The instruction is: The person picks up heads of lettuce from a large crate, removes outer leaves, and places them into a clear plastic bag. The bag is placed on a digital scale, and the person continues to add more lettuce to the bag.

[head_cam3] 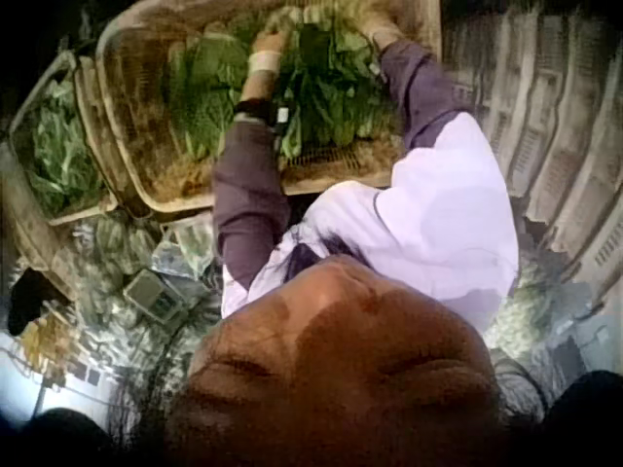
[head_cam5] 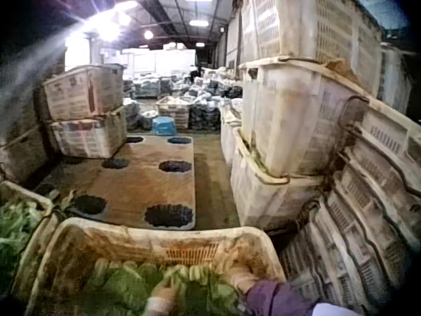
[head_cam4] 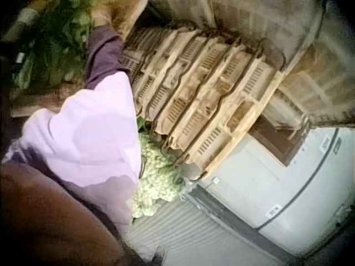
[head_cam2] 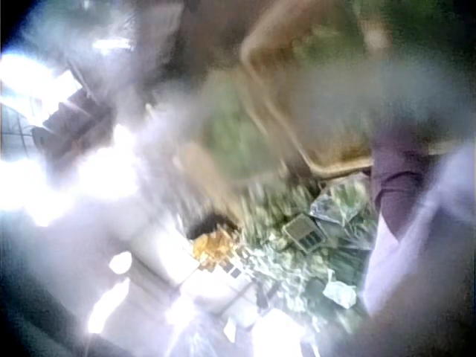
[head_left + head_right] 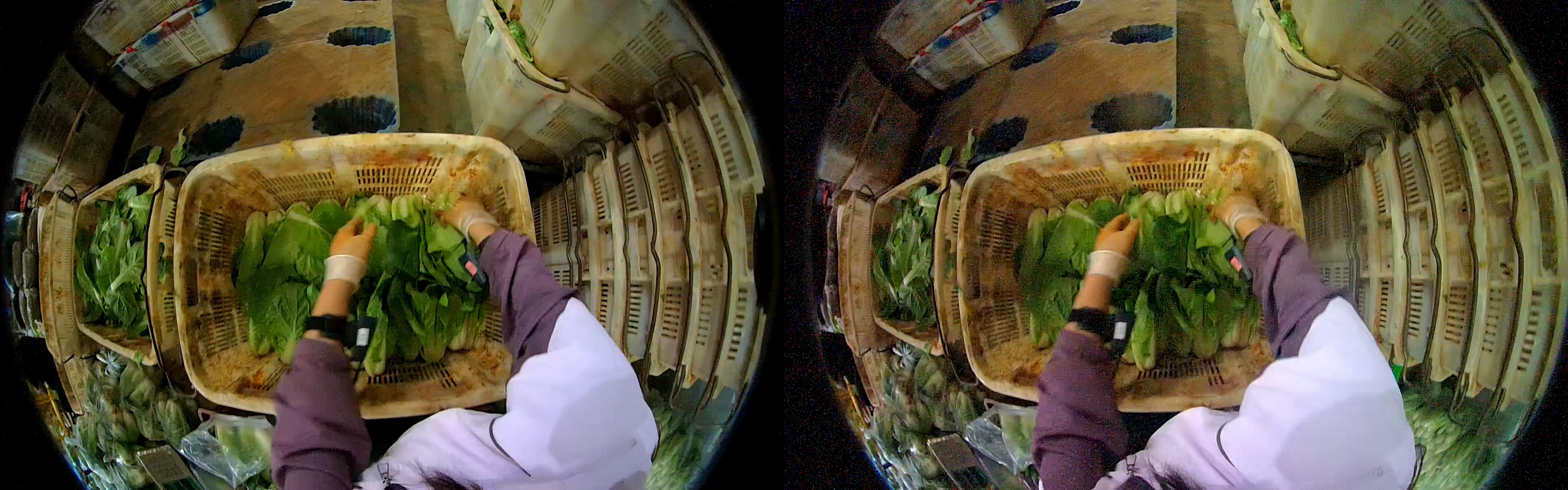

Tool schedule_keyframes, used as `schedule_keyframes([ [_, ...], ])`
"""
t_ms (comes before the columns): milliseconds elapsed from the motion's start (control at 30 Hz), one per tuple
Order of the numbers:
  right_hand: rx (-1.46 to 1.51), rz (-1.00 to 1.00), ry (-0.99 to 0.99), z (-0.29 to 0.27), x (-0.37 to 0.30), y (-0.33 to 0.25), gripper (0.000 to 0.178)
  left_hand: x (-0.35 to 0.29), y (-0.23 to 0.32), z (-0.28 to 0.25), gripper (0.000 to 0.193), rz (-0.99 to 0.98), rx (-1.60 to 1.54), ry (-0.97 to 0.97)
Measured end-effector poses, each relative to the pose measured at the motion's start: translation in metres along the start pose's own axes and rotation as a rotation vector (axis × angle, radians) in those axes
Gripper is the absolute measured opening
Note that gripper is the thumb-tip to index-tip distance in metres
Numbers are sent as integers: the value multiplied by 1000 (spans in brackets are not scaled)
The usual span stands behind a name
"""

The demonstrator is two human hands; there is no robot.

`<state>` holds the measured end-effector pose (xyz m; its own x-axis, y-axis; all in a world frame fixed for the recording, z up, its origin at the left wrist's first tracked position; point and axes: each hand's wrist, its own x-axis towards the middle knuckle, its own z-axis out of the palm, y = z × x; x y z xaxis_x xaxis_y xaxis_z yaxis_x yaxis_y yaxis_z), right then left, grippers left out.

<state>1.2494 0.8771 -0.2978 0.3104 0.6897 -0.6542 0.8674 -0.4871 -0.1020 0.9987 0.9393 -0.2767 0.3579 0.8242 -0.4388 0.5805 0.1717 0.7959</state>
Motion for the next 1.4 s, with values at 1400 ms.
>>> schedule_keyframes([
  [1400, -58, -2164, -201, 80, -468, -290, 68, -583, -135, -74, 85, 290, -1617, 272],
])
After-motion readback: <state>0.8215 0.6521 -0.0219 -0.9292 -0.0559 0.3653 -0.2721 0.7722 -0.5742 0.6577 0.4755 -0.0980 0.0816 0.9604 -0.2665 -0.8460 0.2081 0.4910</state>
